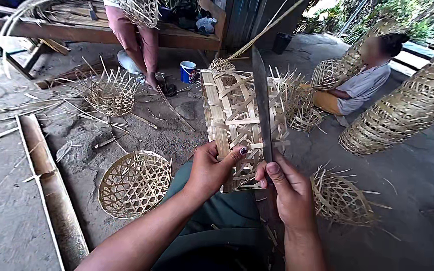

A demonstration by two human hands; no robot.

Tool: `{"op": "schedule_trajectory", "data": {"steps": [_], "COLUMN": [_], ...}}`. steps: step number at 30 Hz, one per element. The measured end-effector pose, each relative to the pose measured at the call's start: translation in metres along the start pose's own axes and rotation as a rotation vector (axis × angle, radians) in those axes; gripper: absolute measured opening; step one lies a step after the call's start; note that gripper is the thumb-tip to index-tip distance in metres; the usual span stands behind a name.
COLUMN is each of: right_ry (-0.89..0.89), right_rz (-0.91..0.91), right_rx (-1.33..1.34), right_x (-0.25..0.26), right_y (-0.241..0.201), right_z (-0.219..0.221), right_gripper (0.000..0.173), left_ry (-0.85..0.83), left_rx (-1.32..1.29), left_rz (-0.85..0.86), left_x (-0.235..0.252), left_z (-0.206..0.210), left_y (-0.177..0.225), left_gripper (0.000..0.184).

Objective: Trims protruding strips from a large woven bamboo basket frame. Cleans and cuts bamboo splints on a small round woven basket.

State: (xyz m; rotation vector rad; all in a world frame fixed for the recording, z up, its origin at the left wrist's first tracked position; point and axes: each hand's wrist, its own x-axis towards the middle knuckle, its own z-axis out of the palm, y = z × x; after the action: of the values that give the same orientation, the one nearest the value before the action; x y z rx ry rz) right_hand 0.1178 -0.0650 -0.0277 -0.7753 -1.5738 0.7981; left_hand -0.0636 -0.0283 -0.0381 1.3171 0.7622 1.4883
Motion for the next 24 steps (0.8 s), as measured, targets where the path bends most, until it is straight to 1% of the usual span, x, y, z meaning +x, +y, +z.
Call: {"op": "schedule_trajectory", "data": {"steps": [2,5,7,8,10,11,13,14,16,17,18,19,20,21,22,23,24], "right_ry": [0.109,0.228,0.3,0.347,0.477,0.553,0.652,0.652,0.53,0.437,0.35,0.285,0.244,0.231,0.224,0.222,0.219], "right_rz": [-0.158,-0.334,-0.347,-0.297,-0.128,-0.027,0.095,0.126,0.142,0.139,0.131,0.124,0.118,0.116,0.116,0.13,0.146], "right_rx": [-0.369,-0.89,-1.036,-1.046,-0.943,-0.846,-0.621,-0.516,-0.344,-0.274,-0.224,-0.191,-0.167,-0.154,-0.142,-0.128,-0.105], "right_x": [-0.003,-0.003,-0.002,-0.001,0.003,0.005,0.002,0.0,-0.006,-0.008,-0.009,-0.009,-0.008,-0.006,-0.004,-0.002,0.0], "right_y": [0.008,0.02,0.016,0.008,-0.013,-0.021,-0.022,-0.018,-0.005,0.002,0.008,0.014,0.02,0.026,0.031,0.035,0.038], "right_z": [0.008,0.008,-0.012,-0.034,-0.084,-0.101,-0.115,-0.111,-0.092,-0.078,-0.064,-0.051,-0.04,-0.031,-0.025,-0.021,-0.018], "right_gripper": [0.034,0.039,0.038,0.041,0.052,0.056,0.054,0.053,0.057,0.062,0.072,0.084,0.096,0.104,0.107,0.106,0.103], "left_ry": [0.009,0.0,-0.002,-0.005,-0.039,-0.039,0.016,0.032,-0.017,-0.079,-0.149,-0.214,-0.27,-0.303,-0.316,-0.302,-0.265], "left_rx": [0.011,0.047,0.086,0.101,0.082,0.098,0.2,0.242,0.256,0.227,0.183,0.123,0.06,-0.012,-0.103,-0.176,-0.212], "left_rz": [0.035,0.073,0.034,-0.017,-0.168,-0.223,-0.284,-0.297,-0.303,-0.28,-0.249,-0.217,-0.195,-0.171,-0.144,-0.124,-0.117], "left_x": [0.001,-0.001,0.0,0.003,0.013,0.019,0.024,0.025,0.022,0.019,0.015,0.011,0.006,0.002,0.0,-0.002,-0.002], "left_z": [0.004,0.008,-0.003,-0.015,-0.046,-0.059,-0.068,-0.067,-0.059,-0.055,-0.051,-0.049,-0.049,-0.05,-0.053,-0.056,-0.059], "left_y": [-0.002,0.0,0.002,0.003,0.005,0.004,-0.005,-0.012,-0.021,-0.022,-0.022,-0.021,-0.019,-0.015,-0.012,-0.01,-0.005], "left_gripper": [0.012,0.012,0.014,0.015,0.014,0.013,0.013,0.014,0.015,0.014,0.015,0.023,0.038,0.053,0.062,0.063,0.057]}}
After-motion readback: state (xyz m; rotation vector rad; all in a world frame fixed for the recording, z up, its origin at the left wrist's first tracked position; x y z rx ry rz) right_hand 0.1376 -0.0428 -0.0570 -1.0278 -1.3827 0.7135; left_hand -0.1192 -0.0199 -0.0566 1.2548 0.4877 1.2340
